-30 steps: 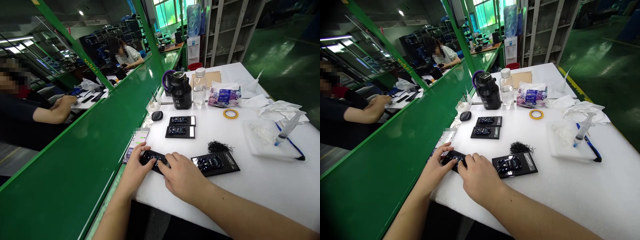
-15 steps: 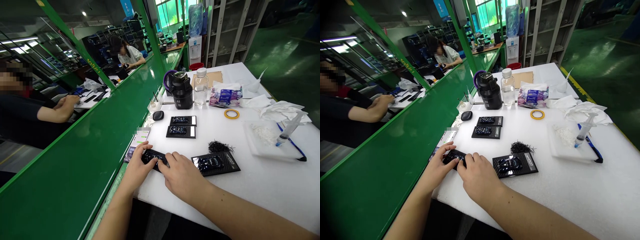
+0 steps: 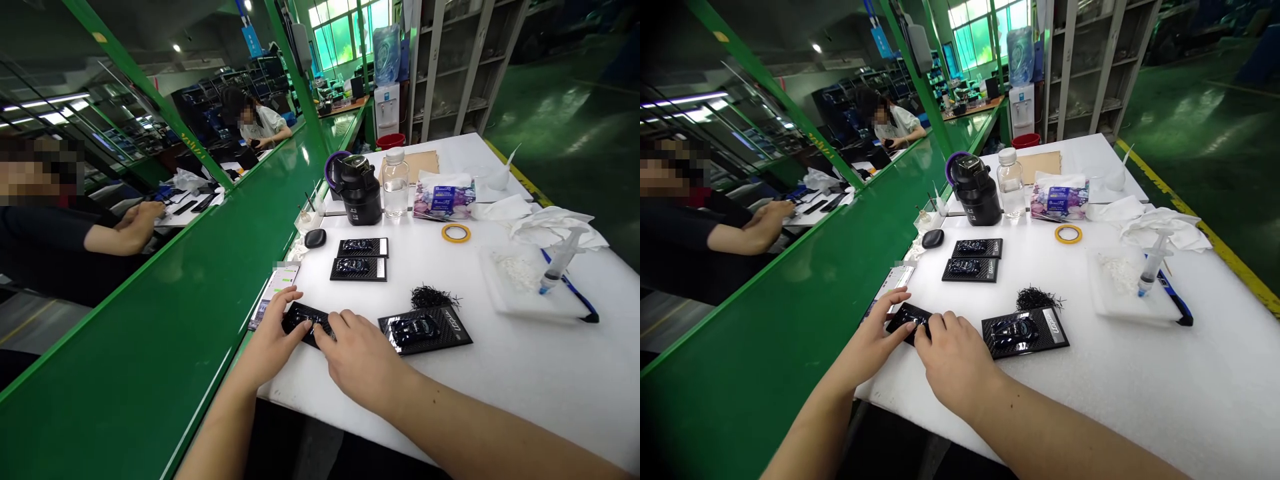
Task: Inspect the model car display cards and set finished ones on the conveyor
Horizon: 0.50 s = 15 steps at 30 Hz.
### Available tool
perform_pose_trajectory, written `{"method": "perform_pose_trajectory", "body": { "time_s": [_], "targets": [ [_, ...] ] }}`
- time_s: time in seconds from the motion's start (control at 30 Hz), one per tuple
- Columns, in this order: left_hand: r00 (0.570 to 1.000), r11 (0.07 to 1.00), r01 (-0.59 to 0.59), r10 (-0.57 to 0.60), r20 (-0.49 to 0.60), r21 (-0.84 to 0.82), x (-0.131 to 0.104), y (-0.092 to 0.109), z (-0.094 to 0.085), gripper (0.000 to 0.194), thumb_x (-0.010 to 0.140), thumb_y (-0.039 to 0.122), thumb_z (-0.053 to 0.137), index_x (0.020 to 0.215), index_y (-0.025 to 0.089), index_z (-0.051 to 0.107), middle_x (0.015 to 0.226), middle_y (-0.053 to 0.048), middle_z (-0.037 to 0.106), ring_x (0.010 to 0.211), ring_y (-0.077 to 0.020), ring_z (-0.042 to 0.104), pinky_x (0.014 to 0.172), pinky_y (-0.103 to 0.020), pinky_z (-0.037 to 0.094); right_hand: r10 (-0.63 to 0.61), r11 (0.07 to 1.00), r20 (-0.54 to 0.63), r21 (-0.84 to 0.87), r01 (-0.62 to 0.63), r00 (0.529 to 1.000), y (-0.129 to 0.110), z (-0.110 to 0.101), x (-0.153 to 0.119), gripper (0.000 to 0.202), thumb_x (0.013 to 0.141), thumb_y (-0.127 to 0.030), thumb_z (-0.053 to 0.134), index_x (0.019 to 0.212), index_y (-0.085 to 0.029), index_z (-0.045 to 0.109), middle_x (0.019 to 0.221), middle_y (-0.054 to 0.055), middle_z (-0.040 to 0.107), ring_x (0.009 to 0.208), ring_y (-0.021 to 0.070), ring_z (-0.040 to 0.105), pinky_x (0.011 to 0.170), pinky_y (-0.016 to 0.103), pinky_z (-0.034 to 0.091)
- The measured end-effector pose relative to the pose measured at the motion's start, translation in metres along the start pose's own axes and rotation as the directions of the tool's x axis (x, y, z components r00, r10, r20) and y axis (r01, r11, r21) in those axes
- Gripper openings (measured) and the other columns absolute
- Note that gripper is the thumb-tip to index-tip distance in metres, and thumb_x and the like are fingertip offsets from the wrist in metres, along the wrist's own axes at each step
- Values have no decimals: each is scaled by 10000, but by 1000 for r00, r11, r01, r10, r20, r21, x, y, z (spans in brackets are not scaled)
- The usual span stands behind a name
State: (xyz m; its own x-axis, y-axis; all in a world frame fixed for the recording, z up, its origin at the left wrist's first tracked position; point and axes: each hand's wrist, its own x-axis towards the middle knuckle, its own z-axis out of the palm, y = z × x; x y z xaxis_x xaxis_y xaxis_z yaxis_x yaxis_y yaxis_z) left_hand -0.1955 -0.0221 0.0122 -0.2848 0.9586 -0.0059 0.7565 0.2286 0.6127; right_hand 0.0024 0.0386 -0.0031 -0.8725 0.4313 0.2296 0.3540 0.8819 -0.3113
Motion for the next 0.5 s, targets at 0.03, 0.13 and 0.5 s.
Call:
{"method": "perform_pose_trajectory", "body": {
  "time_s": [0.03,0.13,0.5],
  "targets": [
    [1000,1000,-16,16,12,0,-2,-1,-3,484,902,388,568,1357,271,450,1558,-113,365,1469,-283,336,1159,-503,359,-4,1000,-1,-7,4,1000,-1,2,-1,493,864,-132,583,1357,-102,572,1082,134,594,960,287,541,783,414,531],
    [989,995,-94,88,116,39,-6,-3,-14,706,851,327,641,1487,304,337,1598,-110,314,1497,-298,285,1177,-519,349,-9,1000,3,-28,9,1000,-3,3,-3,524,853,-113,582,1376,-85,553,1118,154,595,989,293,545,793,407,531],
    [978,987,-136,119,172,91,20,-6,-43,741,710,392,804,1387,329,512,1290,-54,661,1236,-300,593,1133,-472,428,317,933,-539,325,-154,780,95,-69,-5,172,919,-155,516,919,-180,687,912,47,697,854,206,635,801,330,501]
  ]
}}
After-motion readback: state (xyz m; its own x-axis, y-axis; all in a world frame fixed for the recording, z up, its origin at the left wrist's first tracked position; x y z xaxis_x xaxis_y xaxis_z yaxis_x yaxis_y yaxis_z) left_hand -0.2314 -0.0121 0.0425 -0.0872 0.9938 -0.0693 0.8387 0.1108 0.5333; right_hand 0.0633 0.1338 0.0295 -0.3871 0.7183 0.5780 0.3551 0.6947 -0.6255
